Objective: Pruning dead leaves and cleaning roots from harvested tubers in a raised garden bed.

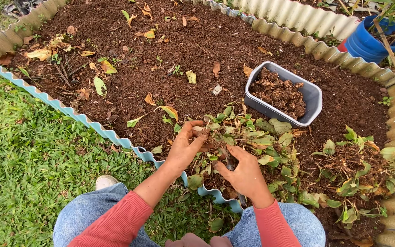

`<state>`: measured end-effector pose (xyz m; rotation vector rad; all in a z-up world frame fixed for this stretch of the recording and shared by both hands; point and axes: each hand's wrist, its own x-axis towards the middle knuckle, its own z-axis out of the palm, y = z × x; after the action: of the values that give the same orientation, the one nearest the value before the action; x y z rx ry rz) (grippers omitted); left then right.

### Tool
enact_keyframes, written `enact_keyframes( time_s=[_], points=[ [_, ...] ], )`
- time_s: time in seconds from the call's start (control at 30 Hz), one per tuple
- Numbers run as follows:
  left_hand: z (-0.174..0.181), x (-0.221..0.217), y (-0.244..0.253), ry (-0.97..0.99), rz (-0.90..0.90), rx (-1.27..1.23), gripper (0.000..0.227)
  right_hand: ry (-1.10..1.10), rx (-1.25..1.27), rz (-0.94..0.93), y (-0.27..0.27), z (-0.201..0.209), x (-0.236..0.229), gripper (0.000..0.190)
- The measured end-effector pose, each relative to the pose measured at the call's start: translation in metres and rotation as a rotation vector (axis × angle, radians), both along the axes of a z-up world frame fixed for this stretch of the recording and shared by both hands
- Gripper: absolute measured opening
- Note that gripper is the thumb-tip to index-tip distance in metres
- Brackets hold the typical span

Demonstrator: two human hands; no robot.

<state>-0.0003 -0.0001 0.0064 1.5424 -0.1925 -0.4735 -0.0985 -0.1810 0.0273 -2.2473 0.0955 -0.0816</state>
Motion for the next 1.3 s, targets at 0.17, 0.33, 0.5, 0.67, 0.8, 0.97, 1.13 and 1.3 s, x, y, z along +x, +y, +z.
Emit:
enact_keyframes(
  time_s=[0.17,0.33,0.5,0.67,0.8,0.97,1.13,1.3],
  points=[
    [-0.01,0.001,-0.004,-0.016,0.0,-0.026,0.031,-0.124,-0.16,0.021,-0.001,-0.01,0.001,0.061],
    [-0.003,-0.005,-0.002,-0.122,-0.046,0.024,0.027,0.095,-0.098,-0.023,0.01,0.015,0.002,0.062],
    [0.015,-0.015,0.003,-0.407,-0.083,0.247,0.032,-0.031,-0.115,0.015,0.0,-0.003,0.0,0.063],
    [0.018,-0.016,0.004,-0.639,-0.069,0.327,0.034,0.089,-0.069,-0.018,0.0,-0.006,0.001,0.057],
    [0.032,-0.016,0.002,-0.629,-0.059,0.267,0.032,0.28,0.728,0.169,-0.01,-0.034,0.006,0.045],
    [0.029,-0.021,0.004,-0.565,-0.138,0.245,0.032,0.122,0.415,-0.139,-0.017,-0.017,0.009,0.033],
    [0.031,-0.015,0.009,-0.451,-0.101,0.287,0.031,0.249,0.032,-0.114,-0.015,0.003,0.002,0.034],
    [0.031,-0.02,0.007,-0.594,-0.098,0.288,0.035,-0.022,0.044,0.058,0.002,0.016,-0.002,0.049]
  ],
)
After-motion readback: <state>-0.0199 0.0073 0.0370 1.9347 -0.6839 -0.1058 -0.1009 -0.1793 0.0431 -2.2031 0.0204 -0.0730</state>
